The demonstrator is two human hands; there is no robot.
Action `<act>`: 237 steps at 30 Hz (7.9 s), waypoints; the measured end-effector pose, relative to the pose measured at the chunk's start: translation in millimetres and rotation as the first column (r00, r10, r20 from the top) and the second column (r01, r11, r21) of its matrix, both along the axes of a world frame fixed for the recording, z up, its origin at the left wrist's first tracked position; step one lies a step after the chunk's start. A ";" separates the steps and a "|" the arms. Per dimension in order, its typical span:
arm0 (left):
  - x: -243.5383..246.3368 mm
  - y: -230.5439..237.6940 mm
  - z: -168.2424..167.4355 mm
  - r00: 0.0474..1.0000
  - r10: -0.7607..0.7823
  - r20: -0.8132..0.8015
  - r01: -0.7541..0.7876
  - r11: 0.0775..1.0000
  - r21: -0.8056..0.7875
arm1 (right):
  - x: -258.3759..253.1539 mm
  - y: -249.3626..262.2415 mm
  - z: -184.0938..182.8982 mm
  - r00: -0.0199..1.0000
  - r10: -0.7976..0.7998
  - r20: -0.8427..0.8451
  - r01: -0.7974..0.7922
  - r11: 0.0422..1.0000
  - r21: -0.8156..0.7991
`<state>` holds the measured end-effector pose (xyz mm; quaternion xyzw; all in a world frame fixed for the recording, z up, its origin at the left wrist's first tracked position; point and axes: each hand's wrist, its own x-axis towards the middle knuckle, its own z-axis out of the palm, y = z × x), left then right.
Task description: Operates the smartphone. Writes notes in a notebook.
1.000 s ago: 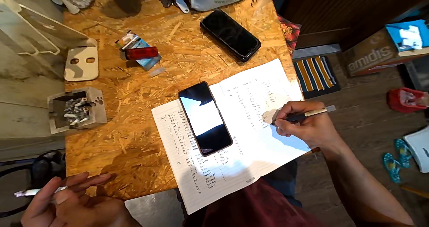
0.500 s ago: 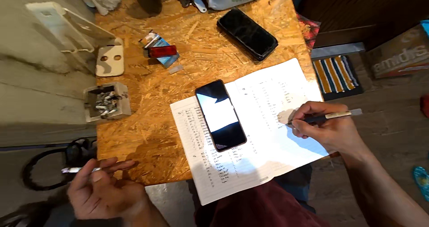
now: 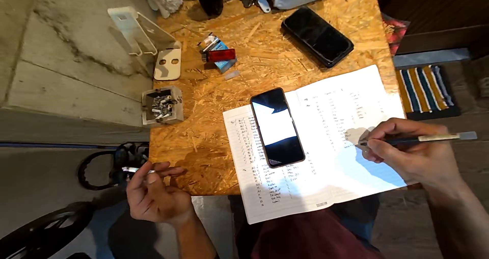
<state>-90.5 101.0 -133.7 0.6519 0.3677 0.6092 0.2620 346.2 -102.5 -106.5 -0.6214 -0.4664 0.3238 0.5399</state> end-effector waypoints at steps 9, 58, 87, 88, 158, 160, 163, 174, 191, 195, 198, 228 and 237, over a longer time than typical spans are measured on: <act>-3.5 -0.7 -2.7 1.000 -0.006 -0.002 0.006 0.999 -0.035 | -27.1 7.5 3.7 0.995 0.103 -0.001 -0.103 0.994 0.028; -1.5 -0.9 -2.6 0.998 0.033 -0.058 -0.039 0.992 -0.119 | -4.8 2.1 2.9 0.995 0.093 0.047 -0.090 0.995 -0.052; 3.2 -2.3 2.7 0.994 0.050 -0.095 -0.061 0.991 -0.118 | -4.8 2.3 3.8 0.997 0.063 0.033 -0.060 0.996 -0.071; 2.6 -2.2 2.0 0.995 0.049 -0.092 -0.060 0.991 -0.122 | -4.4 1.9 3.4 0.998 0.063 0.032 -0.061 0.996 -0.068; 2.0 -1.5 -2.3 0.996 0.052 -0.068 -0.060 0.992 -0.113 | 4.8 -0.5 3.4 0.998 0.045 0.053 -0.043 0.998 -0.055; 3.9 -1.9 -0.3 0.996 0.059 -0.061 -0.066 0.991 -0.117 | 5.1 -0.2 3.0 0.998 0.042 0.056 -0.039 0.998 -0.053; 2.0 -1.5 -2.0 0.996 0.061 -0.072 -0.069 0.991 -0.117 | 4.6 0.1 2.6 0.998 0.040 0.053 -0.037 0.998 -0.051; -4.9 2.4 -9.0 0.996 0.034 -0.078 -0.042 0.995 -0.094 | 22.9 4.8 5.0 1.000 -0.008 -0.007 0.007 1.000 -0.026; 0.6 -0.3 -3.0 0.997 0.036 -0.065 -0.045 0.990 -0.134 | 33.5 22.7 6.1 1.000 0.010 -0.013 -0.011 0.996 -0.084; -2.3 0.9 -7.5 0.997 0.049 -0.056 -0.056 0.991 -0.121 | 34.3 22.3 5.0 1.000 0.017 -0.018 -0.018 0.997 -0.070; -4.0 1.5 -8.7 0.997 0.055 -0.056 -0.061 0.991 -0.120 | 35.9 20.9 4.3 0.998 0.031 -0.056 -0.034 0.998 -0.052; 1.0 0.1 -3.5 0.996 0.057 -0.070 -0.065 0.990 -0.124 | 39.0 18.6 4.6 0.992 0.125 -0.015 -0.126 0.991 -0.048; -1.8 1.8 -6.6 0.997 0.052 -0.057 -0.059 0.991 -0.123 | 42.4 17.3 3.4 0.985 0.169 -0.016 -0.170 0.985 -0.028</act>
